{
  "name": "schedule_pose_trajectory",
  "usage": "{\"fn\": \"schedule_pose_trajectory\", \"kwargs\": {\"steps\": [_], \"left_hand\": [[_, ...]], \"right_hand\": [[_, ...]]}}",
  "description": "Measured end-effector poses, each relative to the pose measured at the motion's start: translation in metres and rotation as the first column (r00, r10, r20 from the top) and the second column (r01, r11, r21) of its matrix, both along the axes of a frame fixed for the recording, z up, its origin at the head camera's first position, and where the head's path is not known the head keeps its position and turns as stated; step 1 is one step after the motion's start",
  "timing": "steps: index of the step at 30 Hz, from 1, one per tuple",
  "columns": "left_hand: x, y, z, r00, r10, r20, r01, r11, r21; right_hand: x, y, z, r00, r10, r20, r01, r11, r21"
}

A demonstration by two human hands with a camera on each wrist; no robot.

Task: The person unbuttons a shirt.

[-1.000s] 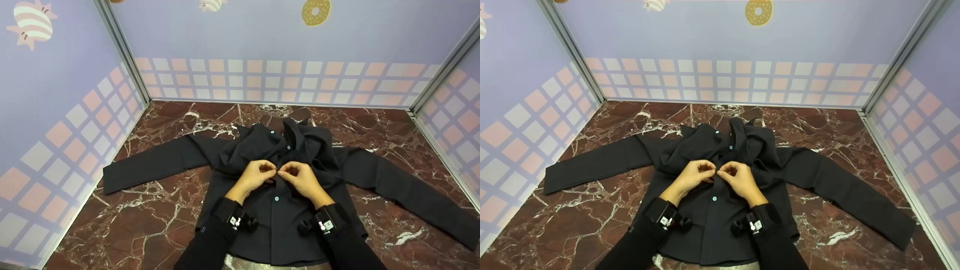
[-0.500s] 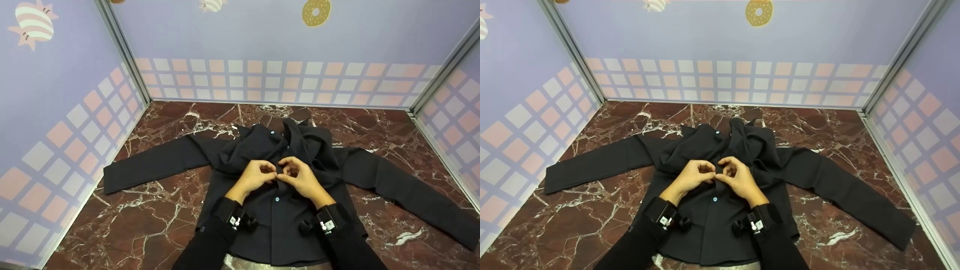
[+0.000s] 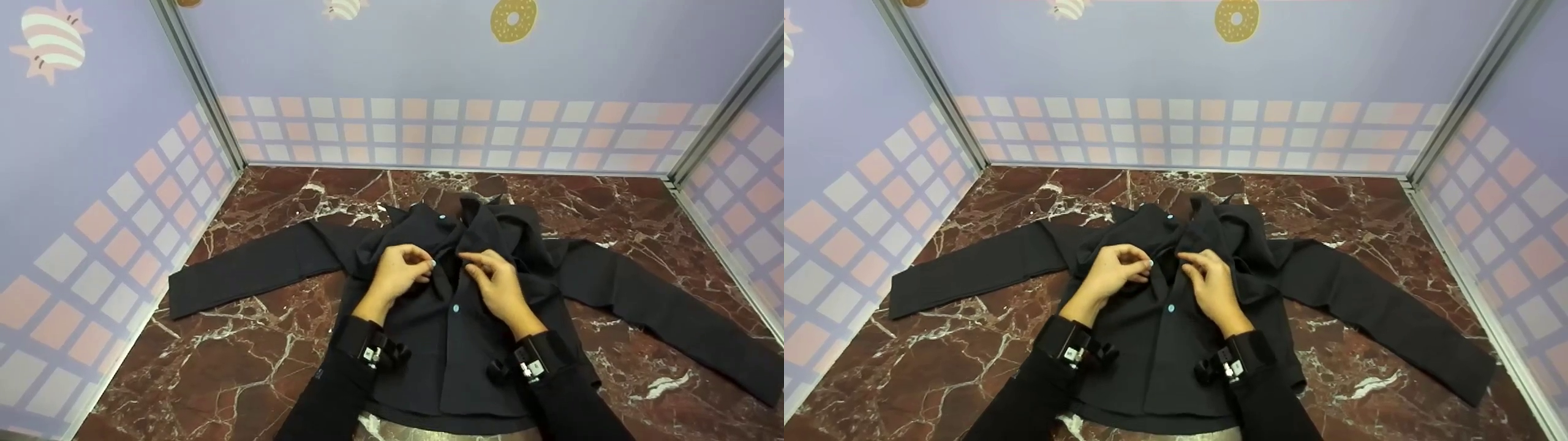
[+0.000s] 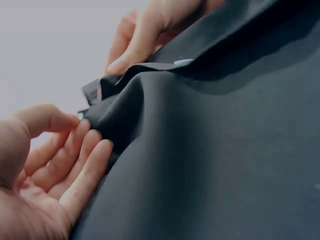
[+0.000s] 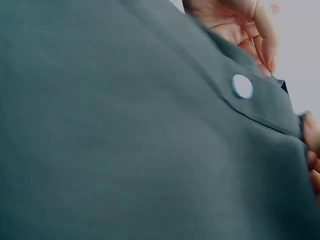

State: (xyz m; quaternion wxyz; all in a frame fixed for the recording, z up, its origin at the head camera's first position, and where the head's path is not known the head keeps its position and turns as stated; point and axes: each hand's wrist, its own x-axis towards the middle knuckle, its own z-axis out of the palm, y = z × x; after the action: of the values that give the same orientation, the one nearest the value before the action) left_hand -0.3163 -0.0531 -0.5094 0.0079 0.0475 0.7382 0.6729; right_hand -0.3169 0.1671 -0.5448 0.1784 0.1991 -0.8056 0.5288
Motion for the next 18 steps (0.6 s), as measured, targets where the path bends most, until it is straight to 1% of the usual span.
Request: {"fn": "schedule_pose_trajectory", "kwargs": {"steps": [3,6,9,11,13,14,16,17,18], "left_hand": [[-0.001,-0.001,0.002,0.996,0.093,-0.004,-0.094,0.996,-0.015],[0.000,0.002,0.001,0.987,0.163,-0.016,-0.163,0.985,-0.054],[0.002,0.006,0.001,0.980,0.191,-0.059,-0.196,0.975,-0.100],[0.004,0.008,0.005,0.972,0.193,-0.133,-0.211,0.967,-0.141],[0.007,0.009,0.012,0.957,0.170,-0.236,-0.215,0.959,-0.183],[0.008,0.010,0.016,0.948,0.144,-0.284,-0.207,0.956,-0.206],[0.011,0.013,0.025,0.935,0.053,-0.351,-0.155,0.951,-0.268],[0.013,0.014,0.029,0.933,-0.008,-0.359,-0.111,0.945,-0.309],[0.015,0.016,0.032,0.937,-0.073,-0.342,-0.058,0.933,-0.356]], "right_hand": [[-0.001,0.000,0.004,0.991,-0.125,-0.042,0.124,0.992,-0.027],[-0.001,0.001,0.004,0.977,-0.212,-0.032,0.210,0.976,-0.053],[-0.001,0.001,0.003,0.973,-0.232,-0.011,0.230,0.970,-0.078],[-0.002,0.001,0.003,0.976,-0.217,-0.004,0.215,0.971,-0.102],[-0.002,0.001,0.003,0.981,-0.194,-0.006,0.191,0.972,-0.136],[-0.002,0.001,0.003,0.983,-0.183,-0.007,0.179,0.972,-0.153],[-0.002,0.000,0.004,0.986,-0.165,-0.017,0.159,0.970,-0.183],[-0.003,0.000,0.004,0.987,-0.158,-0.022,0.151,0.969,-0.194],[-0.003,0.000,0.004,0.987,-0.156,-0.029,0.147,0.968,-0.202]]}}
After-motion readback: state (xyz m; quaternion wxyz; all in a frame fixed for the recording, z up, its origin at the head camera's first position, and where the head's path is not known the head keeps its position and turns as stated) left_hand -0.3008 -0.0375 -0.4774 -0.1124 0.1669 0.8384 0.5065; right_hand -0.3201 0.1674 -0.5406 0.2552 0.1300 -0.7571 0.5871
